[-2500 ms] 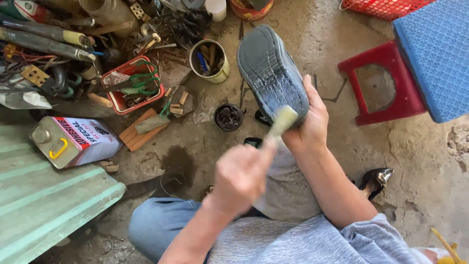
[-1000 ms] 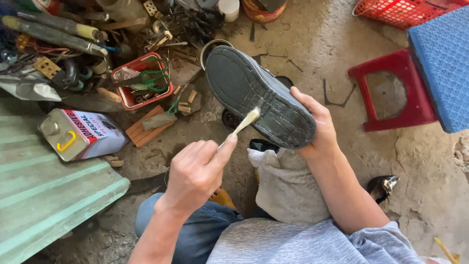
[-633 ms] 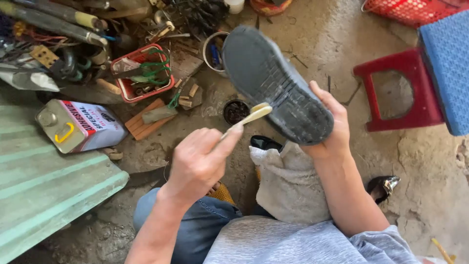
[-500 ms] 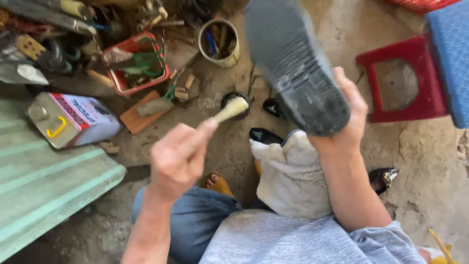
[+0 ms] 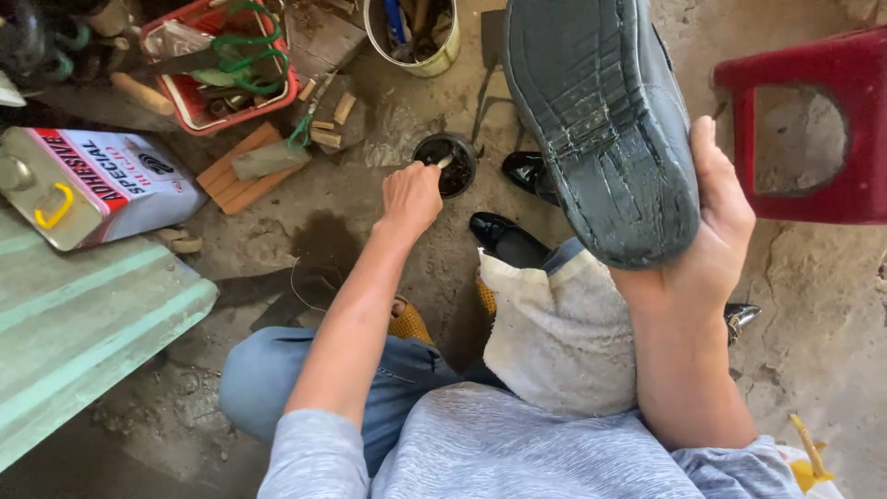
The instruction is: Applying adhesive to a shoe sole and a repair patch using a wooden applicator stick.
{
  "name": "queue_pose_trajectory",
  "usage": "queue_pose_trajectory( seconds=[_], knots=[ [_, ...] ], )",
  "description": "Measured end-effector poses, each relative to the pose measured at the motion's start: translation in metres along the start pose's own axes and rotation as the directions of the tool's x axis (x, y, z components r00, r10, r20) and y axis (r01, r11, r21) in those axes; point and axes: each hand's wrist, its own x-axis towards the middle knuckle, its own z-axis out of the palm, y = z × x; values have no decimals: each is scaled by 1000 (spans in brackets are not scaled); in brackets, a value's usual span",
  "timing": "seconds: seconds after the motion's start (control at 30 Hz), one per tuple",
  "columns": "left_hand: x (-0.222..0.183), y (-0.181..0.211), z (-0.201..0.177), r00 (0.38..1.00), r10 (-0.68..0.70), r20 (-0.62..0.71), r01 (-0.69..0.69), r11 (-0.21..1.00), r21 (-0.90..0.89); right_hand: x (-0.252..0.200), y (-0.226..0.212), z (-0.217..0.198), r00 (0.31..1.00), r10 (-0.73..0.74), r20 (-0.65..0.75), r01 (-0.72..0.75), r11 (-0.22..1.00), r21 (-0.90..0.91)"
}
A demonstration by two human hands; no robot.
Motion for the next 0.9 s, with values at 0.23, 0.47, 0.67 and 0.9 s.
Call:
queue_pose_trajectory(
  seconds=[0.23,0.47,0.67,0.9],
  knots=[
    [5,10,1,982,-25,187,34,998,-43,13,0,-5,1000,-23,-16,23,1000,-10],
    [16,16,-2,997,-58,57,66,986,-154,15,3,2,1000,-2,-18,2,1000,-7],
    [9,34,-57,866,-116,486,173,982,-73,12,3,2,998,24,-57,-24,1000,-6],
    [19,11,-19,880,-132,456,371,789,-489,11,5,2,1000,22,-16,-23,999,-37]
  ],
)
